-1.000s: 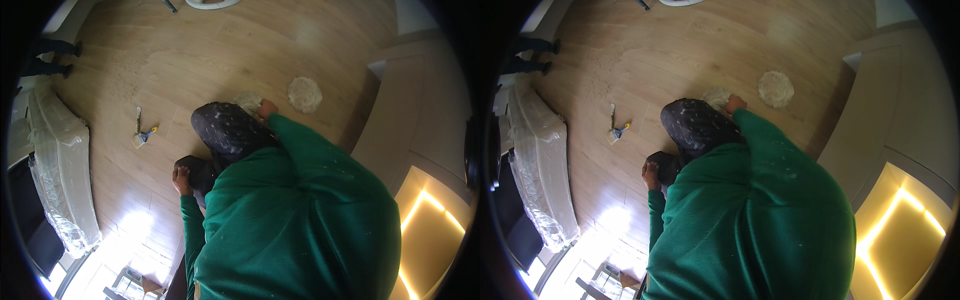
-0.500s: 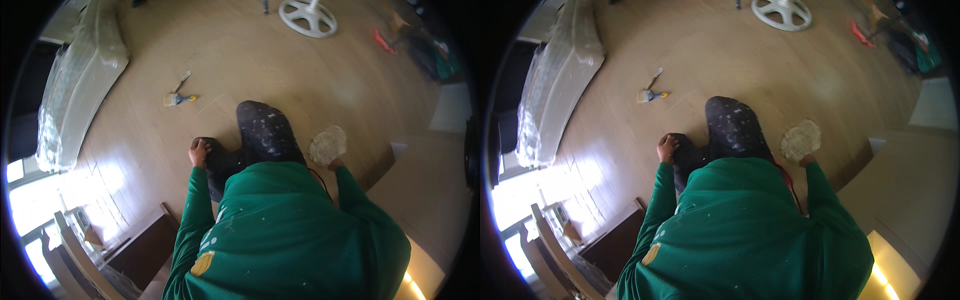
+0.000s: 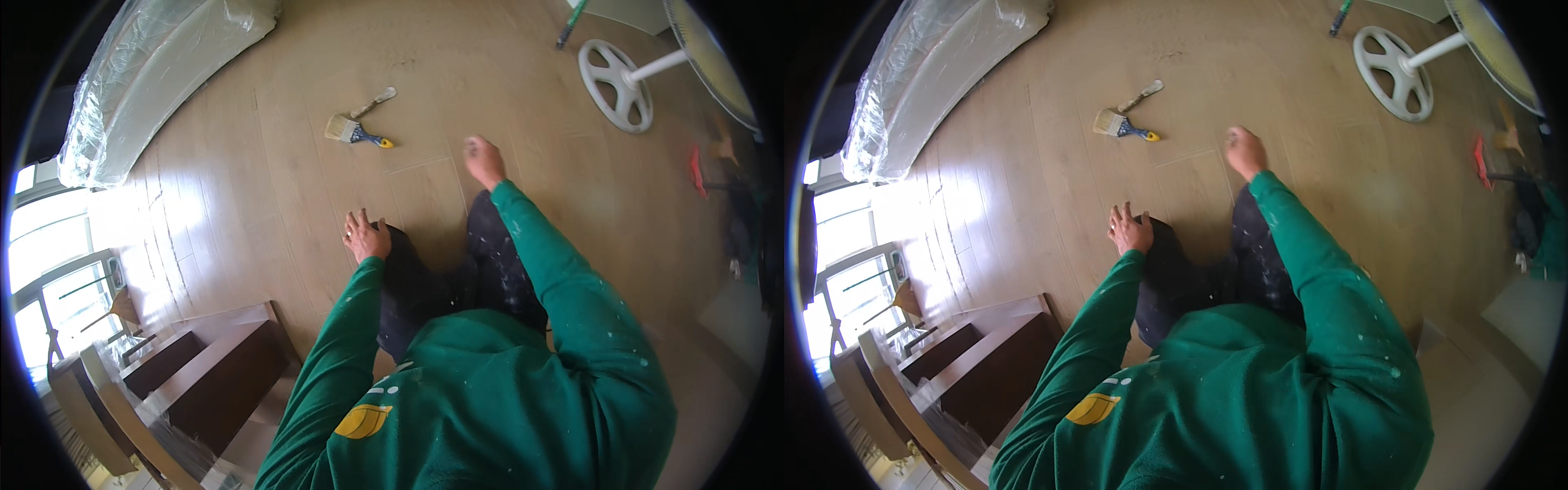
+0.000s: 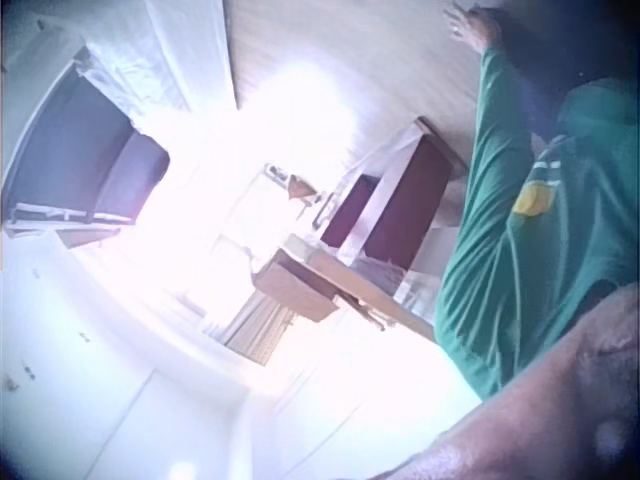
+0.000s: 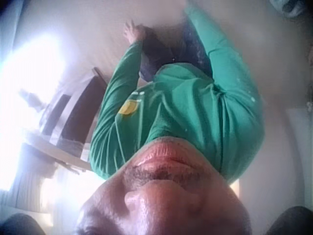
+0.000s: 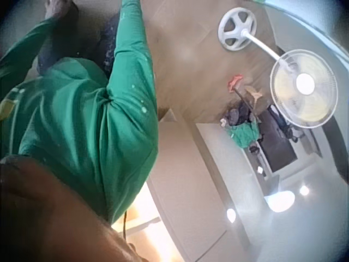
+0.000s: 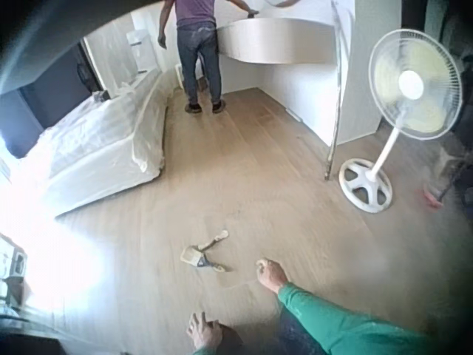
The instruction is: The person scrapes excess joint filler from a wood-patterned floor using a small spatula and wipes away debris with a brush and a piece of cloth.
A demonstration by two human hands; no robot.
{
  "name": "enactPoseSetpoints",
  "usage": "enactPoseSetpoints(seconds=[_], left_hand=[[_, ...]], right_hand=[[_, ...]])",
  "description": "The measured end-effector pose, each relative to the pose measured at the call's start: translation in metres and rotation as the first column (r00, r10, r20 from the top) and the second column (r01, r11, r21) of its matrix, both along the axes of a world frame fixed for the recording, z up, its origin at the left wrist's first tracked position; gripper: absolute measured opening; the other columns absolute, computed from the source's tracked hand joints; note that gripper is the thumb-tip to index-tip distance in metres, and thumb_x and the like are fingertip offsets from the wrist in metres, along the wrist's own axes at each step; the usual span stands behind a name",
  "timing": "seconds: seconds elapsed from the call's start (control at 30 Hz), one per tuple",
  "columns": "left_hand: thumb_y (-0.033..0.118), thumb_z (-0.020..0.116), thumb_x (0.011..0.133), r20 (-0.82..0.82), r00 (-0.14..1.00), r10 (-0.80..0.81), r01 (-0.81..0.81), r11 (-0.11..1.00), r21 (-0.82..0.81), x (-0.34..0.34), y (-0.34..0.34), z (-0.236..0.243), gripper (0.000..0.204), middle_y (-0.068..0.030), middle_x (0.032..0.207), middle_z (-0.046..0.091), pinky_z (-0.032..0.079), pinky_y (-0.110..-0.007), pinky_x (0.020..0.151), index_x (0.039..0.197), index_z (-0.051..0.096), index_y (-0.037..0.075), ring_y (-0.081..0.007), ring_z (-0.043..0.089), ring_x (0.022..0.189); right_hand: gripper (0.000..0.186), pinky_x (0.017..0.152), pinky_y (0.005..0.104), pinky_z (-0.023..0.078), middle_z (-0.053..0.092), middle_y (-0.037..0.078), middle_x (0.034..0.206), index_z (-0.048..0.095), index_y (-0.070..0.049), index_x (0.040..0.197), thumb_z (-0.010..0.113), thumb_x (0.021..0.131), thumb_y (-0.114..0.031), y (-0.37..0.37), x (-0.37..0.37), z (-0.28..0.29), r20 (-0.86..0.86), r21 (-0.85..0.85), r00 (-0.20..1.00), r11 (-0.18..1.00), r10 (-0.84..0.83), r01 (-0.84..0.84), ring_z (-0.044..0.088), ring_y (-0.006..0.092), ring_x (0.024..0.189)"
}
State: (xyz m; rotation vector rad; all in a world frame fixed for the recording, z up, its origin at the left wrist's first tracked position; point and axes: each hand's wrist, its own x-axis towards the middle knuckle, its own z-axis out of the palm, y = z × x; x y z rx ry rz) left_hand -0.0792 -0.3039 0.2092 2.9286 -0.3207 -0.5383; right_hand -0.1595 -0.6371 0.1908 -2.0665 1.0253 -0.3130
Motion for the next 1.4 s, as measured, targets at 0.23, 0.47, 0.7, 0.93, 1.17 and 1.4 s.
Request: enactPoseSetpoints(seconds=[0.23, 0.47, 0.7, 0.93, 1.17, 1.4], left_hand=[[0.039, 0.063, 0.098, -0.153, 0.988, -0.013, 0.018, 0.999, 0.032, 0.02, -0.016, -0.009, 0.065, -0.0191, 0.167, 0.033, 0.026, -0.058, 0.123, 0.155, 0.047, 0.013, -0.0356, 0.033, 0.154], [0.037, 0.061, 0.098, -0.289, 0.953, -0.088, 0.095, 0.995, 0.01, 0.015, -0.056, -0.028, 0.064, -0.0166, 0.169, 0.032, 0.025, -0.057, 0.123, 0.155, 0.047, 0.013, -0.034, 0.032, 0.155], [0.036, 0.061, 0.097, -0.333, 0.943, 0.016, 0.022, 0.993, 0.112, 0.045, -0.027, -0.015, 0.064, -0.0154, 0.17, 0.031, 0.026, -0.057, 0.123, 0.155, 0.048, 0.013, -0.0327, 0.032, 0.155], [0.035, 0.061, 0.097, -0.374, 0.927, -0.032, 0.076, 0.992, 0.103, 0.046, -0.035, -0.018, 0.065, -0.0153, 0.171, 0.03, 0.025, -0.055, 0.124, 0.157, 0.046, 0.013, -0.0324, 0.031, 0.156], [0.035, 0.061, 0.097, -0.338, 0.94, -0.035, 0.067, 0.994, 0.083, 0.044, -0.038, -0.027, 0.066, -0.0153, 0.171, 0.029, 0.024, -0.056, 0.124, 0.157, 0.045, 0.013, -0.0314, 0.028, 0.157], [0.035, 0.062, 0.097, -0.374, 0.926, 0.042, 0.029, 0.983, 0.182, 0.048, -0.034, -0.017, 0.068, -0.0124, 0.172, 0.027, 0.021, -0.058, 0.125, 0.159, 0.043, 0.014, -0.0299, 0.025, 0.159]], right_hand=[[0.027, 0.089, 0.051, 0.057, 0.073, 0.02, 0.111, 0.069, -0.009, 0.116, 0.065, 0.091, -0.015, 0.058, 0.241, -0.059, -0.155, -0.024, 0.917, 0.926, 0.368, -0.376, 0.071, 0.0394, 0.103], [0.027, 0.087, 0.0543, 0.057, 0.065, 0.019, 0.123, 0.063, -0.006, 0.117, 0.061, 0.095, -0.02, 0.064, 0.23, -0.131, -0.477, -0.134, 0.776, 0.838, 0.414, -0.529, 0.069, 0.0401, 0.105], [0.042, 0.081, 0.0499, 0.057, 0.071, 0.022, 0.111, 0.058, -0.005, 0.137, 0.064, 0.097, -0.018, 0.047, 0.13, 0.04, -0.047, 0.077, 0.843, 0.843, 0.536, -0.532, 0.069, 0.0423, 0.094], [0.021, 0.075, 0.0526, 0.056, 0.074, 0.021, 0.089, 0.077, -0.005, 0.096, 0.066, 0.084, -0.016, -0.051, 0.015, 0.058, -0.638, 0.513, 0.39, 0.744, 0.664, -0.429, 0.071, 0.0419, 0.087], [0.022, 0.069, 0.0519, 0.05, 0.07, 0.023, 0.082, 0.073, -0.006, 0.091, 0.068, 0.088, -0.028, -0.194, 0.245, 0.031, -0.62, -0.164, 0.697, 0.809, 0.36, -0.564, 0.067, 0.0388, 0.077], [0.026, 0.081, 0.0493, 0.055, 0.073, 0.017, 0.095, 0.072, -0.008, 0.102, 0.08, 0.08, -0.019, -0.104, 0.083, 0.071, -0.565, 0.351, 0.489, 0.73, 0.664, -0.586, 0.07, 0.0381, 0.091]])
